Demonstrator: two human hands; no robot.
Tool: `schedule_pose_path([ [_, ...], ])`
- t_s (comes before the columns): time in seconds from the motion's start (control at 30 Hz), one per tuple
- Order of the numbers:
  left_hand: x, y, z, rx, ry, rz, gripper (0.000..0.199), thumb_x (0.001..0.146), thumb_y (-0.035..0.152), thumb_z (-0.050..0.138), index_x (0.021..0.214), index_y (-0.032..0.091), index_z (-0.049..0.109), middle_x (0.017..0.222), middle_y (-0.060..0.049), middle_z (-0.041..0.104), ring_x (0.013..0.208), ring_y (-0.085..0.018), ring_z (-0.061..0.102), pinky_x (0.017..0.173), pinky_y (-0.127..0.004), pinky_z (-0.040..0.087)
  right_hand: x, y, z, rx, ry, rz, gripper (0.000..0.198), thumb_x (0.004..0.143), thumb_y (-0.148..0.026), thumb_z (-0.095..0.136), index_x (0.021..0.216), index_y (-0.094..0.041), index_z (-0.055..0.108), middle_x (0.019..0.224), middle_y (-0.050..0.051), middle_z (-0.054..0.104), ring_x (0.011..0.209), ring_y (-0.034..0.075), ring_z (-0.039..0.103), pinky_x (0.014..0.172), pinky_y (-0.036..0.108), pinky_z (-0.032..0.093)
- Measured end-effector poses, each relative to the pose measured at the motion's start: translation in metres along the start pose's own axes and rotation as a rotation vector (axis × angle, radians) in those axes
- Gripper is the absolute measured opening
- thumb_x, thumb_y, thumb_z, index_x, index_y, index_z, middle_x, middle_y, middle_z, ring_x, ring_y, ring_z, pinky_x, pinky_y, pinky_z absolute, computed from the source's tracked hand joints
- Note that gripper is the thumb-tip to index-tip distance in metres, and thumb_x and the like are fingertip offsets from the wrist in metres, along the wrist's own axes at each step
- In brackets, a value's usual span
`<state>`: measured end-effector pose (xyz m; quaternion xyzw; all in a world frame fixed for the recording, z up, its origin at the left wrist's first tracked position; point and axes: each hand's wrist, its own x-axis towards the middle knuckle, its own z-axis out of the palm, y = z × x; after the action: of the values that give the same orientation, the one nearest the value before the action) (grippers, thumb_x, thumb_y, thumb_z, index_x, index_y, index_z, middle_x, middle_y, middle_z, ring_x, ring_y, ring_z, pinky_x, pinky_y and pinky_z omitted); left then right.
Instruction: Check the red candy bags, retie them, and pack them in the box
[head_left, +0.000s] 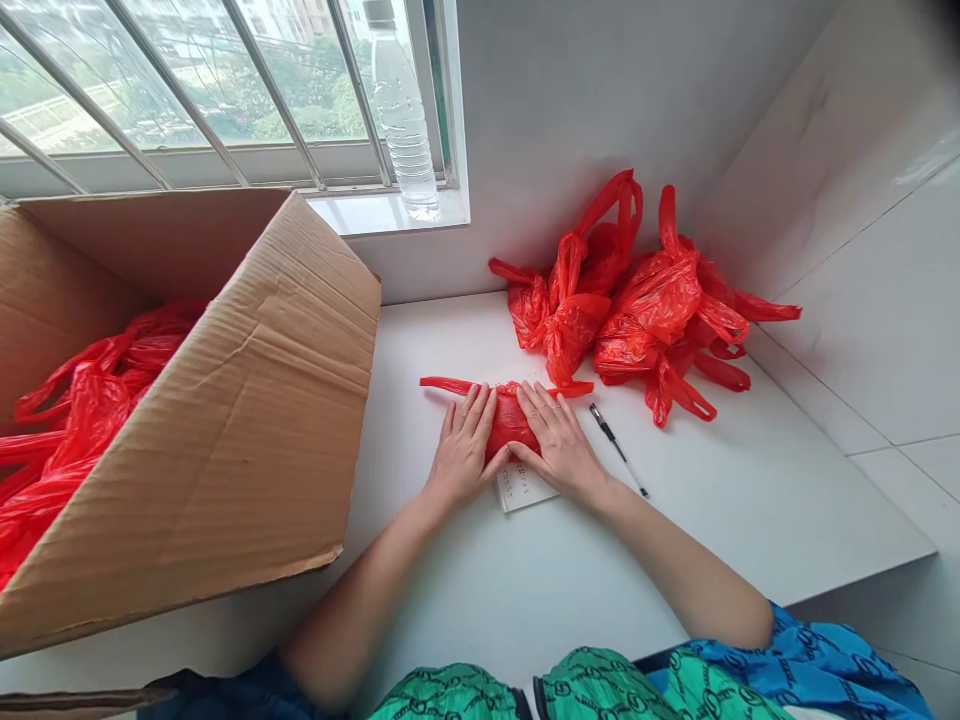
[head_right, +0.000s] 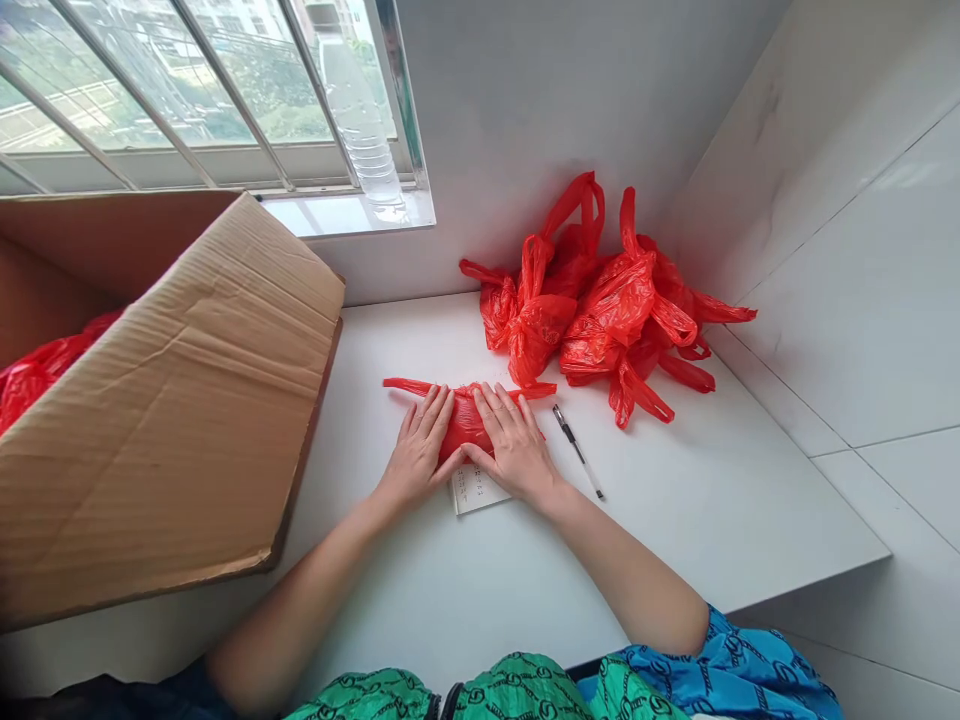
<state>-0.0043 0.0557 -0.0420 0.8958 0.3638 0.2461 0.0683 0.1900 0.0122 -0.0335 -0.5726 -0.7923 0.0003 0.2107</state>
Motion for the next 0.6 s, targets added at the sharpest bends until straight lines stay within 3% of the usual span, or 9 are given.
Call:
schedule_pose_path([
  [0.17,-0.005,-0.014,0.003,0.014,-0.129,-0.051,0.087,0.095,0.062,0.043,0.159,0.019,0.002,0.162,-0.014,0.022,0.151,-0.027,0.021,0.121,-0.048,0.016,-0.003,0.007,0.004,0.030,-0.102,0.026,0.085,0.096,-0.063,0.041,0.160,-0.021,0.002,0.165,0.008,0.018,0.152,0.024,0.015,0.123,0.052,0.018],
  [0.6,-0.006,-0.013,0.002,-0.021,-0.140,-0.078,0.086,0.094,0.062,0.044,0.159,0.020,0.008,0.161,-0.017,0.025,0.150,-0.029,0.022,0.120,-0.051,0.016,-0.002,0.006,0.001,0.082,-0.112,0.039,0.087,0.094,-0.065,0.044,0.160,-0.024,0.003,0.163,0.009,0.023,0.151,0.026,0.020,0.122,0.054,0.019],
])
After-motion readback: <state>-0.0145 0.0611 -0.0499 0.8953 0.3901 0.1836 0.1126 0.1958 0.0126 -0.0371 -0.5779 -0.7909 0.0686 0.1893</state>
